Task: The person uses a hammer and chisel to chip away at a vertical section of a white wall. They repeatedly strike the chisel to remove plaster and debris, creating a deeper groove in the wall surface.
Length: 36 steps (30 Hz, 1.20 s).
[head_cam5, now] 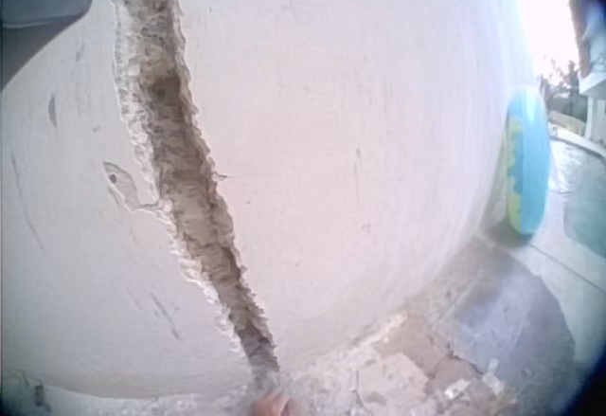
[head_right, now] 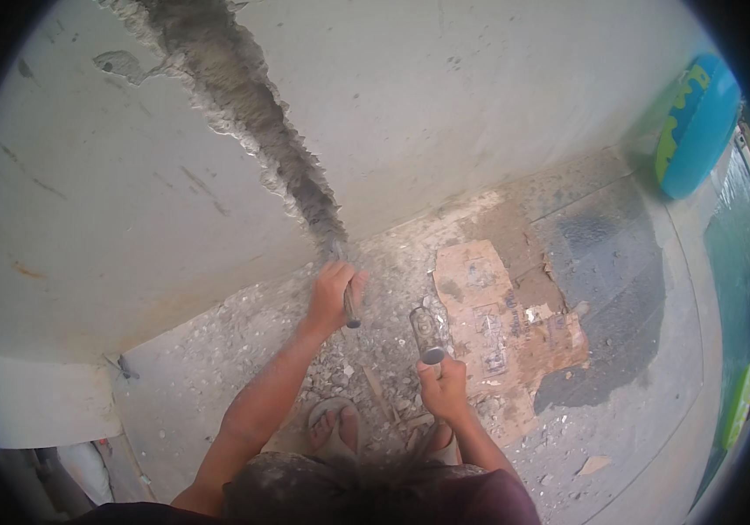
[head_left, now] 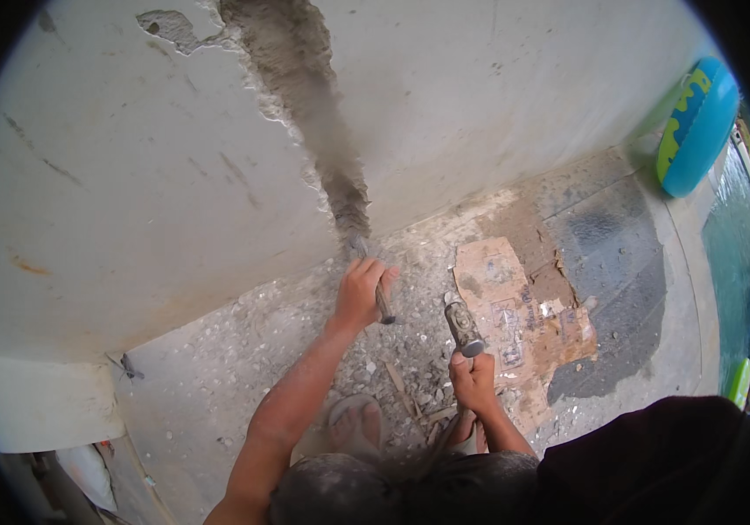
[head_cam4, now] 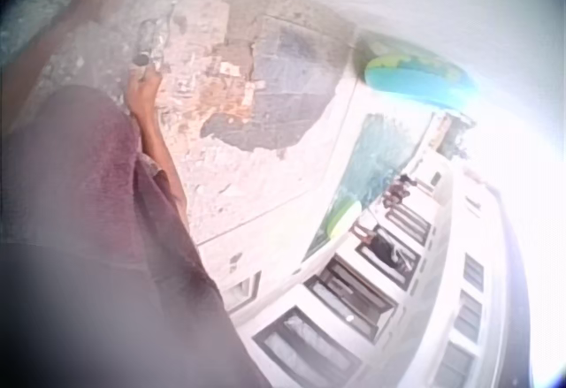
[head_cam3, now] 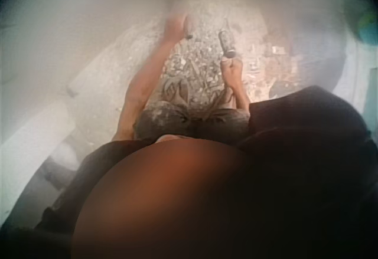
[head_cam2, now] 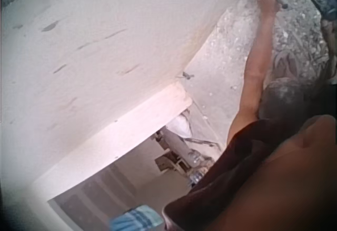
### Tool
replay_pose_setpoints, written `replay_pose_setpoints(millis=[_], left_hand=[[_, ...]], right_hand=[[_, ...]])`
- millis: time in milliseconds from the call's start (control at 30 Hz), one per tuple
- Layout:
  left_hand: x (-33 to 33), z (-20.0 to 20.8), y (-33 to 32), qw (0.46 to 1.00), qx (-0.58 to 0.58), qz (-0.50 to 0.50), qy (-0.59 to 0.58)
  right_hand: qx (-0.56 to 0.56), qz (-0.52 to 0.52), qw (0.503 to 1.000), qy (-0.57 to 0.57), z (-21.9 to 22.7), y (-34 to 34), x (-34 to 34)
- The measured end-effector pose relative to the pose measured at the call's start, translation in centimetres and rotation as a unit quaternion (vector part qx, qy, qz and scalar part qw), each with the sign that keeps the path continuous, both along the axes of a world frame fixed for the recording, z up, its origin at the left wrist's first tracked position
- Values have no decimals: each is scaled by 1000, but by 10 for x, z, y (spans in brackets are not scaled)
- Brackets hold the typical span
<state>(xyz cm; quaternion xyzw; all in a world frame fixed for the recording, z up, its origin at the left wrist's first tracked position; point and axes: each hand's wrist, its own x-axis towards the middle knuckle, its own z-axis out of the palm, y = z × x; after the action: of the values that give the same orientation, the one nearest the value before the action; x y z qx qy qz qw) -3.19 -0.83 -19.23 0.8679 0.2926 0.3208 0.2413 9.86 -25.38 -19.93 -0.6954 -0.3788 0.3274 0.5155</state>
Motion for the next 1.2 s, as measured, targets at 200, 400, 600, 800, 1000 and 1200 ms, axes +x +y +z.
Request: replay_pose_setpoints(millis=[200, 400, 600, 800, 1000, 1200], left_hand=[[2, 0, 24, 998, 18, -40, -43], [-12, 3, 37, 998, 18, -52, -6], [-11, 0, 43, 997, 12, -71, -1], [-7, 7, 49, 997, 8, -79, -12], [-13, 0, 51, 997, 13, -69, -5], [-4, 3, 48, 998, -12, -66, 0]], right_hand=[[28, 102, 986, -132, 46, 8, -5], [103, 253, 922, -273, 61, 23, -12], [86, 308, 859, -400, 31, 65, -10], [120, 312, 862, -380, 59, 75, -18], [-28, 262, 879, -396, 43, 99, -10], [55, 277, 903, -324, 39, 93, -6]])
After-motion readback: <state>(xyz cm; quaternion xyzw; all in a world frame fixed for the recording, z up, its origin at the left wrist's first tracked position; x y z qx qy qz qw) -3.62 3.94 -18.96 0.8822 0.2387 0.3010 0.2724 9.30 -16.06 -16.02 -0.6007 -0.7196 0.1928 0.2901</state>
